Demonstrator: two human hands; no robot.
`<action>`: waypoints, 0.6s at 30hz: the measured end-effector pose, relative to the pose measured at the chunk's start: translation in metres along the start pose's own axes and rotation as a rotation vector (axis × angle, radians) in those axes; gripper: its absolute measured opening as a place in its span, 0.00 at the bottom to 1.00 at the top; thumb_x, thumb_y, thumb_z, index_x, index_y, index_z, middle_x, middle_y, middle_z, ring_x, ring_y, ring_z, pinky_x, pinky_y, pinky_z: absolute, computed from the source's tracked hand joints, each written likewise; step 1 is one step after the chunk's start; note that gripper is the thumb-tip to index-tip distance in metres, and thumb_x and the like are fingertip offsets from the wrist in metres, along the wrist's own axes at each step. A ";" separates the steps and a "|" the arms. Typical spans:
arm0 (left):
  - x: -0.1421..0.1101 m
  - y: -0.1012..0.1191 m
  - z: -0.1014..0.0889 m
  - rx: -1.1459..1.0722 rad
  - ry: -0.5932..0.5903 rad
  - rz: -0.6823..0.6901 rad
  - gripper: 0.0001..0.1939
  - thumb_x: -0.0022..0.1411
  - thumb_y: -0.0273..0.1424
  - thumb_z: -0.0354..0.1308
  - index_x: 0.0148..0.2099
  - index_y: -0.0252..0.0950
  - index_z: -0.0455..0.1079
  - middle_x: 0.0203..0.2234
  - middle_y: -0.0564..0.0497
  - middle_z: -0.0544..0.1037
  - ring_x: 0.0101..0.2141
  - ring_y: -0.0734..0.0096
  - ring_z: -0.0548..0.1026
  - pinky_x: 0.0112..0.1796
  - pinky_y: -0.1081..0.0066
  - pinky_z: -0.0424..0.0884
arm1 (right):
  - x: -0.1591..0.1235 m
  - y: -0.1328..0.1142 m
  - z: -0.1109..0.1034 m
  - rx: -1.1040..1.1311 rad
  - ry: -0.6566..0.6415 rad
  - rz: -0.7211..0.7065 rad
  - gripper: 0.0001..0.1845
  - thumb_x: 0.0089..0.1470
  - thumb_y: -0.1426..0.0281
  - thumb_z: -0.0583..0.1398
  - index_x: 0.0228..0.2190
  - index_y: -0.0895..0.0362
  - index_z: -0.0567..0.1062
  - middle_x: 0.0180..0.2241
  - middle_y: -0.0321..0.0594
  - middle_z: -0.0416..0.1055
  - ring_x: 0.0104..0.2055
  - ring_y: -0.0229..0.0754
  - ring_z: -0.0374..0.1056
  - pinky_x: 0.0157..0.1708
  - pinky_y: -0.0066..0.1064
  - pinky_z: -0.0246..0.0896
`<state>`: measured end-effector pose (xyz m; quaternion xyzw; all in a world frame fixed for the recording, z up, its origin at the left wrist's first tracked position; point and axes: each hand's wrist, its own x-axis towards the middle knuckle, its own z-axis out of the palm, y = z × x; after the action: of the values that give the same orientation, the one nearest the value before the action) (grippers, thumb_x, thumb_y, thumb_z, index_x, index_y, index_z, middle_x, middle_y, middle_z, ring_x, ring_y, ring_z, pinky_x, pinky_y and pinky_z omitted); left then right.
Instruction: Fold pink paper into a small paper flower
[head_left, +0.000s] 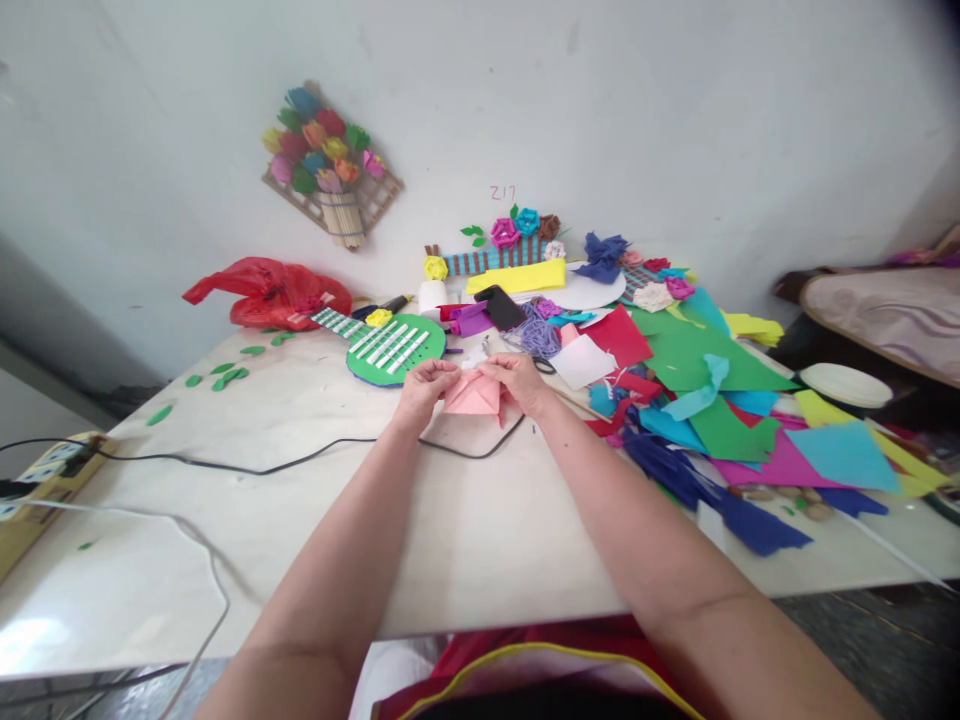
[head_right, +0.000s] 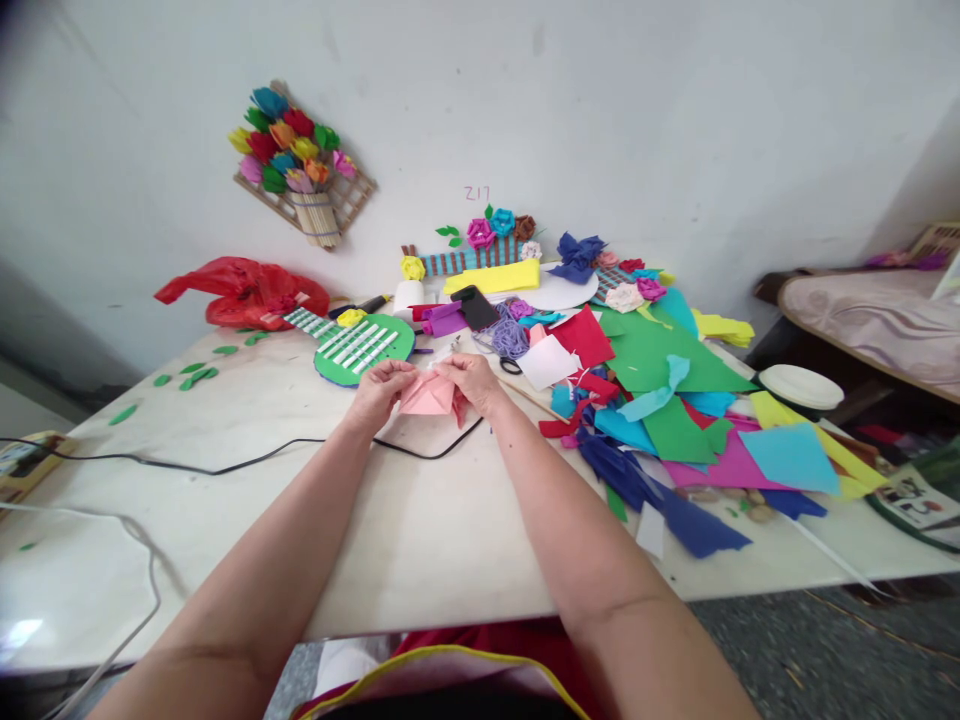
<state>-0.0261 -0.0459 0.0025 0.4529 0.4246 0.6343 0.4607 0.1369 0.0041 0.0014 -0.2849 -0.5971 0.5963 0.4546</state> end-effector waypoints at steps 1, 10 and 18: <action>0.000 -0.001 0.000 0.013 0.002 0.010 0.14 0.40 0.32 0.66 0.29 0.33 0.68 0.15 0.57 0.69 0.15 0.82 0.62 0.18 0.79 0.55 | 0.001 0.001 0.000 -0.014 -0.003 -0.009 0.09 0.39 0.64 0.63 0.22 0.57 0.74 0.17 0.31 0.65 0.18 0.32 0.59 0.20 0.25 0.53; 0.000 0.000 0.001 0.016 -0.004 0.059 0.25 0.40 0.32 0.67 0.42 0.32 0.66 0.18 0.56 0.73 0.18 0.78 0.68 0.22 0.77 0.61 | 0.007 0.009 -0.001 -0.071 -0.002 -0.064 0.13 0.39 0.69 0.62 0.32 0.58 0.75 0.24 0.35 0.72 0.26 0.36 0.67 0.29 0.28 0.62; 0.000 0.000 0.000 0.001 0.027 -0.002 0.33 0.41 0.36 0.67 0.49 0.33 0.62 0.21 0.54 0.73 0.20 0.76 0.70 0.23 0.76 0.64 | 0.001 0.000 0.007 -0.222 0.047 -0.076 0.17 0.42 0.72 0.59 0.38 0.59 0.75 0.27 0.38 0.73 0.27 0.37 0.67 0.29 0.29 0.63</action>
<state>-0.0265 -0.0457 0.0025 0.4440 0.4316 0.6398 0.4552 0.1301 0.0016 0.0029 -0.3246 -0.6590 0.5019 0.4565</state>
